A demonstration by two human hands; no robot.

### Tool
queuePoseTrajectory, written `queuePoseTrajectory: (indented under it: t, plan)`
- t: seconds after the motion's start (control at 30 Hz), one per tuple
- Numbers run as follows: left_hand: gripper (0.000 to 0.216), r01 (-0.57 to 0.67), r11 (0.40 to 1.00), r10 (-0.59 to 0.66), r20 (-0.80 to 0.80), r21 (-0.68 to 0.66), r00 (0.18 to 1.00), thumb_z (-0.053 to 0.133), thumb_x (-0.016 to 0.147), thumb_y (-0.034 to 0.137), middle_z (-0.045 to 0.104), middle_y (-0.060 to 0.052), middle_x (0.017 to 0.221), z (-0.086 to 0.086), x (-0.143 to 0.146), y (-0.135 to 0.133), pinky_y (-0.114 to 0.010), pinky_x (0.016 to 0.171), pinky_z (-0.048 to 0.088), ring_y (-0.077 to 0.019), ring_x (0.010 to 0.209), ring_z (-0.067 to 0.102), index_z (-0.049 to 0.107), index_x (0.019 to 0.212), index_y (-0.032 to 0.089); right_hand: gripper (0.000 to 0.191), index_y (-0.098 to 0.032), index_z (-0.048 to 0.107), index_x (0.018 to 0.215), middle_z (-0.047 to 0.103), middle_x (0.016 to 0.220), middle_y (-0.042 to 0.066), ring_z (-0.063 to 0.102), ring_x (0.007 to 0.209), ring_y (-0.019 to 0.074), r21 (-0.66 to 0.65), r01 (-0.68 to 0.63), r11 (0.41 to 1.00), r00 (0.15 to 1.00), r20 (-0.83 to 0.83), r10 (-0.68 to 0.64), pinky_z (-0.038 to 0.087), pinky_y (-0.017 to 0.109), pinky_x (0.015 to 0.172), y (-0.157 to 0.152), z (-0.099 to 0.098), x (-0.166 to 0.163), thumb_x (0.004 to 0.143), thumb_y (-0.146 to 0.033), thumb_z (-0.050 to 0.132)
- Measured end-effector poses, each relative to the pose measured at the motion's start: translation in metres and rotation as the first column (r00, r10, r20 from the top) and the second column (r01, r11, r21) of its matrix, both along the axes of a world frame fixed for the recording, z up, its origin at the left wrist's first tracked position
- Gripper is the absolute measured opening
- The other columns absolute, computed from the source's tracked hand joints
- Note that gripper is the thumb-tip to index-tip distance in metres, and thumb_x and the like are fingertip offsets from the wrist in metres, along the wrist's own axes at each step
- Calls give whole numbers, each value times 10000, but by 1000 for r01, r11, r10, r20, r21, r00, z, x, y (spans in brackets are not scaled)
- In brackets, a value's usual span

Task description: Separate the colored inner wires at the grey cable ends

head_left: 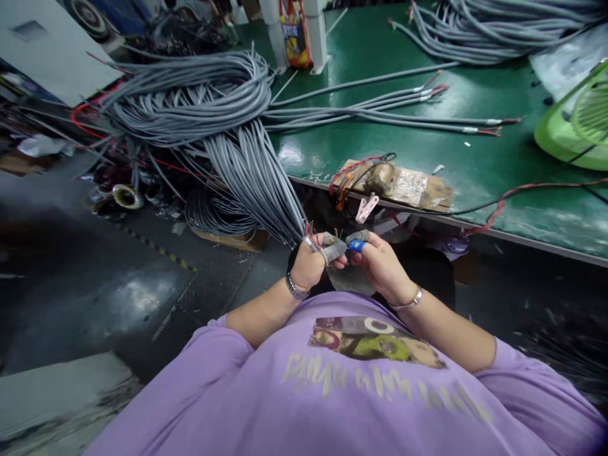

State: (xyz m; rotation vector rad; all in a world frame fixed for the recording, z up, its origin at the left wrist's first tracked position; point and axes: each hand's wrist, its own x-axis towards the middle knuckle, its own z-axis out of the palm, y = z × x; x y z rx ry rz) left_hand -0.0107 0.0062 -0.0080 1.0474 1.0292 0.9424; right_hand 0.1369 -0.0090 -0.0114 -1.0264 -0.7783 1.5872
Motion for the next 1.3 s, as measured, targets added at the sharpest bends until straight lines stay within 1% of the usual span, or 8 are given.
queuePoseTrajectory:
  t: [0.23, 0.4, 0.73, 0.93, 1.07, 1.13, 1.23, 1.3]
  plan:
    - [389, -8, 1000, 8, -6, -7, 1000, 805, 665, 477, 660, -19, 565, 1, -6, 3, -214, 468, 499, -95, 451, 581, 617, 646, 138, 314, -201, 596, 706, 482, 541, -57, 404, 512, 83, -55, 5, 998, 998, -61, -9, 361, 249, 526, 5, -6, 6, 651, -419, 814]
    - [382, -9, 1000, 8, -18, -27, 1000, 804, 665, 467, 648, -10, 551, 0, -6, 4, -213, 462, 493, -86, 435, 561, 613, 643, 137, 370, -189, 672, 837, 596, 672, -26, 479, 574, 94, -48, -109, 993, 993, -51, 106, 413, 258, 558, 7, -5, 13, 611, -420, 850]
    - [415, 109, 992, -111, -29, -64, 993, 876, 576, 454, 665, -30, 546, 7, -6, 5, -211, 453, 500, -106, 442, 596, 623, 617, 128, 224, -193, 637, 680, 605, 614, -21, 487, 562, 105, 56, -54, 997, 995, 84, 50, 395, 253, 529, 12, 3, 6, 616, -324, 807]
    - [395, -72, 997, 71, -8, -9, 997, 806, 672, 478, 664, -17, 551, 12, -3, 2, -201, 439, 481, -95, 421, 584, 611, 615, 138, 227, -189, 544, 604, 454, 509, -69, 354, 487, 61, -69, 54, 996, 998, -9, -55, 305, 222, 488, 11, 3, -2, 623, -285, 748]
    - [412, -143, 989, 144, 10, -45, 990, 816, 641, 480, 647, -10, 529, 15, -4, 3, -196, 412, 459, -92, 394, 567, 586, 588, 142, 246, -198, 508, 606, 426, 504, -77, 365, 491, 64, -127, 107, 986, 989, -92, -119, 328, 203, 479, 16, 4, 9, 628, -256, 745]
    - [408, -123, 990, 124, 14, -63, 992, 823, 629, 468, 640, -9, 520, 15, -5, 3, -195, 405, 455, -91, 387, 558, 584, 584, 141, 231, -194, 557, 649, 488, 558, -68, 417, 514, 64, -143, 71, 987, 987, -130, -90, 381, 196, 495, 17, 5, 17, 627, -273, 773]
    - [403, -41, 997, 41, 2, -68, 999, 823, 631, 463, 638, -10, 515, 16, -7, 3, -196, 404, 450, -91, 388, 554, 588, 588, 138, 288, -185, 679, 789, 650, 750, -14, 550, 615, 86, -154, -103, 983, 983, -167, 76, 491, 227, 578, 17, 9, 27, 594, -332, 832]
    - [411, 18, 998, -20, -28, -62, 999, 820, 638, 467, 635, -13, 513, 17, -8, 3, -193, 407, 442, -86, 388, 547, 582, 583, 137, 356, -177, 717, 854, 693, 822, 19, 603, 677, 112, -128, -210, 969, 969, -163, 188, 520, 250, 616, 16, 11, 27, 581, -354, 860]
